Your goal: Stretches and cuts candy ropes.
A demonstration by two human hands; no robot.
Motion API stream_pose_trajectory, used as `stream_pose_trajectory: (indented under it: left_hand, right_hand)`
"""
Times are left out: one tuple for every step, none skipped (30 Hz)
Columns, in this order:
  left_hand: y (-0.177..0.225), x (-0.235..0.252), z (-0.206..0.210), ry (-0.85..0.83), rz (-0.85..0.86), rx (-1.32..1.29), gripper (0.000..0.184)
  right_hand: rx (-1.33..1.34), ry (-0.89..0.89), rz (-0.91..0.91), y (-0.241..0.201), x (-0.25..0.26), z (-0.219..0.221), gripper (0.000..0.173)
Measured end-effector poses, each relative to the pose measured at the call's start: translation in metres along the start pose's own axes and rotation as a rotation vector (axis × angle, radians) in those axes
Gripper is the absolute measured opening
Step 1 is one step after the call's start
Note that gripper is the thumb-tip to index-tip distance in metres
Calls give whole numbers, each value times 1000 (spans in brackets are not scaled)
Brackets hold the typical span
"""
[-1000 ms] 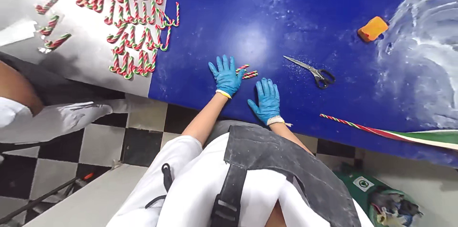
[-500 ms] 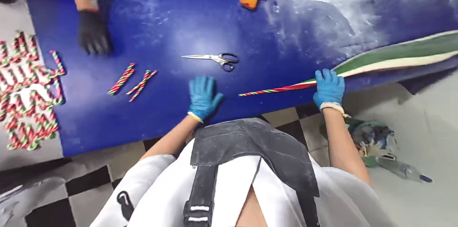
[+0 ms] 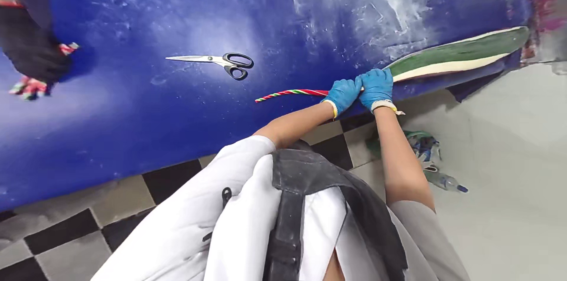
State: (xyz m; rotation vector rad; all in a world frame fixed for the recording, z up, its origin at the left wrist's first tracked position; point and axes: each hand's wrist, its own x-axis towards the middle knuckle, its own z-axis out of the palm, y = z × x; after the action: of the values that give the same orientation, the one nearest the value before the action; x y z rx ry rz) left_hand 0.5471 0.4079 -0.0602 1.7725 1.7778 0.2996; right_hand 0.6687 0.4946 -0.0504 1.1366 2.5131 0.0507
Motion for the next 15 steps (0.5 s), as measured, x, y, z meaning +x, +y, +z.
stream_pose_trajectory:
  left_hand:
    - [0, -5, -10, -51, -49, -65, 38]
    - [-2, -12, -19, -105, -94, -129, 29]
    - [-5, -19, -27, -157, -122, -179, 27]
    - [-10, -25, -34, -217, -137, -211, 29]
    - [-16, -30, -37, -278, -141, -238, 32]
    - [-25, -35, -38, -325, -137, -267, 36]
    - [-34, -42, -40, -367, -129, -301, 40]
    - [-43, -50, -45, -403, -115, -331, 43]
    - [-52, -61, -50, -428, -95, -355, 45]
    - [-61, -75, -56, -445, -73, -376, 47]
    - [-69, -90, -62, -454, -50, -396, 49]
    - [-77, -107, -66, -454, -31, -415, 50]
    - [-86, -125, -71, -449, -16, -432, 50]
    - [-94, -145, -76, -447, -6, -449, 51]
    - [-103, -166, -82, -447, 1, -454, 51]
  right_hand:
    - [-9, -50, -14, -7, 0, -7, 50]
    - [-16, -94, -32, -17, 0, -14, 45]
    - [-23, -128, -52, -27, 1, -20, 39]
    - [-22, -162, -58, -36, 1, -24, 36]
    - [-21, -187, -59, -42, 1, -25, 35]
    - [-11, -208, -50, -47, 1, -25, 33]
    - [-21, -219, -36, -50, 2, -23, 31]
    - [-38, -227, -19, -52, 4, -21, 29]
    - [-58, -241, 3, -54, 6, -20, 28]
    - [-77, -256, 22, -57, 9, -20, 28]
    - [-91, -281, 45, -60, 10, -22, 28]
    - [-98, -309, 68, -64, 11, -24, 29]
    - [-108, -329, 89, -67, 12, -27, 32]
    - [-115, -341, 100, -69, 12, -29, 35]
    - [-119, -347, 104, -70, 12, -30, 36]
